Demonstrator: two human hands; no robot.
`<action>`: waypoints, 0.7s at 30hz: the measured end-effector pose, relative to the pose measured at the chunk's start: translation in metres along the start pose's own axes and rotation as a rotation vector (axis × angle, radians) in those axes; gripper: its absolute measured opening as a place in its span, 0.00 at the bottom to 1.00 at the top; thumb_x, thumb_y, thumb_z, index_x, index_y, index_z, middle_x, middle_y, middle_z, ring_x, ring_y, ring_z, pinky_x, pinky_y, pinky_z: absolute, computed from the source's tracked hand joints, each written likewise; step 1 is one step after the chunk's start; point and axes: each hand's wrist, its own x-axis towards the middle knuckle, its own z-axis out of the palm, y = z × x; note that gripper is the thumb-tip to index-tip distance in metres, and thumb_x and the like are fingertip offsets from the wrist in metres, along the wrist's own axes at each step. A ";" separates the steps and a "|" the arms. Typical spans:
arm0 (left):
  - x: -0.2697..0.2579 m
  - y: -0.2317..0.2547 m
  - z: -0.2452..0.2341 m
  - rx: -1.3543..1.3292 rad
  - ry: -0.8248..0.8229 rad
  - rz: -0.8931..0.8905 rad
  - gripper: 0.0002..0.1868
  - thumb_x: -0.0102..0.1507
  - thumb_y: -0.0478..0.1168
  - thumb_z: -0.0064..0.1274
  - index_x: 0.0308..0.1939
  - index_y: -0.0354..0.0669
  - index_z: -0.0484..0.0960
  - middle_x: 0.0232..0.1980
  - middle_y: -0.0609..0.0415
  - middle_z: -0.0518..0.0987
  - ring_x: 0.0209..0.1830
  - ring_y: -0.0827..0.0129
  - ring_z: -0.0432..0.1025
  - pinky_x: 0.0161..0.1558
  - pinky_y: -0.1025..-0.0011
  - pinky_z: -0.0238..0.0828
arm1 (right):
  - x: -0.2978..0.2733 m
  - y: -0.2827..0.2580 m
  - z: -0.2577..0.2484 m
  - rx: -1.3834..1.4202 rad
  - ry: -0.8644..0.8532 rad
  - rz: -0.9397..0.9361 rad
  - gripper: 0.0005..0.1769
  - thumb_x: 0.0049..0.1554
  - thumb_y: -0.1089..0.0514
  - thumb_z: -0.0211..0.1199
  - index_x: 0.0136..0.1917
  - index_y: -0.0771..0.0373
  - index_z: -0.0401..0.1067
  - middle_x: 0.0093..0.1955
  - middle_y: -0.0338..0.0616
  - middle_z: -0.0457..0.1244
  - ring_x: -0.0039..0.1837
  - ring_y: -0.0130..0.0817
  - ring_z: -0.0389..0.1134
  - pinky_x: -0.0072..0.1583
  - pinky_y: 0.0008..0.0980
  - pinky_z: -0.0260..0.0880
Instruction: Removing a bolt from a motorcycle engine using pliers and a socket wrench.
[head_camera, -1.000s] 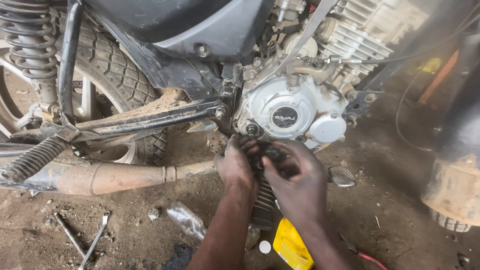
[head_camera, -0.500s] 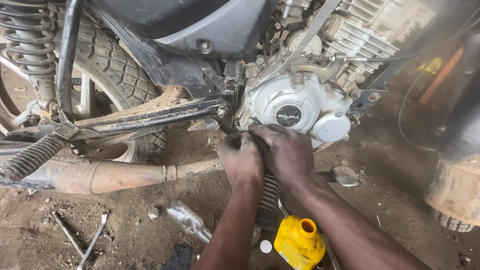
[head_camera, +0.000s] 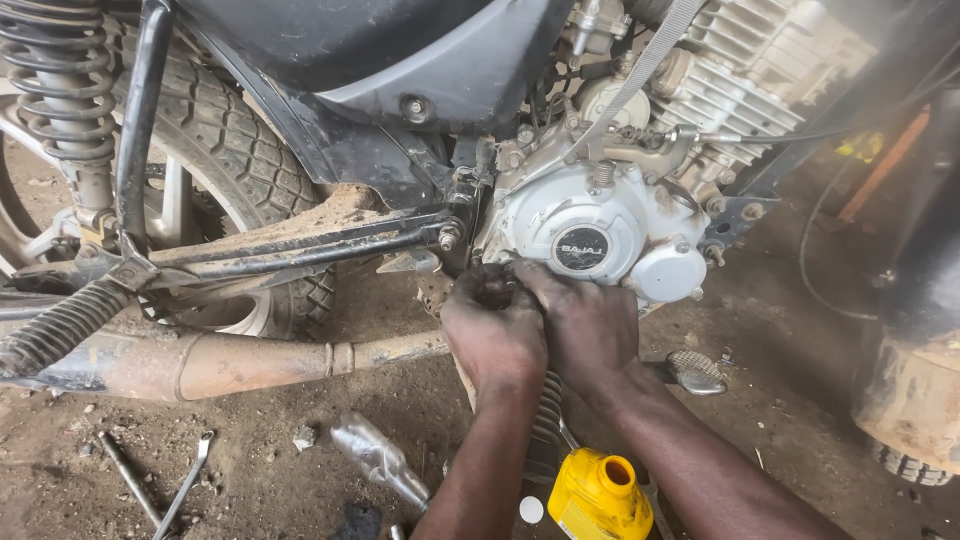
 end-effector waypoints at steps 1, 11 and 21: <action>0.000 0.002 0.000 0.028 -0.037 -0.044 0.10 0.57 0.37 0.60 0.43 0.45 0.87 0.37 0.51 0.86 0.45 0.64 0.82 0.45 0.65 0.78 | -0.001 0.001 0.002 -0.010 -0.015 -0.002 0.23 0.58 0.50 0.50 0.65 0.28 0.69 0.37 0.38 0.72 0.44 0.48 0.76 0.52 0.53 0.76; -0.001 0.015 0.004 0.292 -0.082 -0.038 0.09 0.61 0.41 0.61 0.45 0.51 0.88 0.44 0.52 0.87 0.52 0.57 0.80 0.49 0.59 0.79 | -0.068 0.097 -0.043 0.222 0.532 -0.515 0.06 0.55 0.62 0.59 0.43 0.57 0.77 0.25 0.40 0.64 0.23 0.43 0.65 0.30 0.37 0.70; -0.023 0.036 0.001 0.287 -0.062 -0.136 0.23 0.63 0.38 0.63 0.60 0.38 0.77 0.54 0.48 0.84 0.54 0.63 0.80 0.54 0.68 0.82 | -0.114 0.184 0.018 0.324 0.069 0.259 0.06 0.64 0.62 0.53 0.55 0.57 0.65 0.34 0.41 0.67 0.28 0.31 0.66 0.28 0.31 0.68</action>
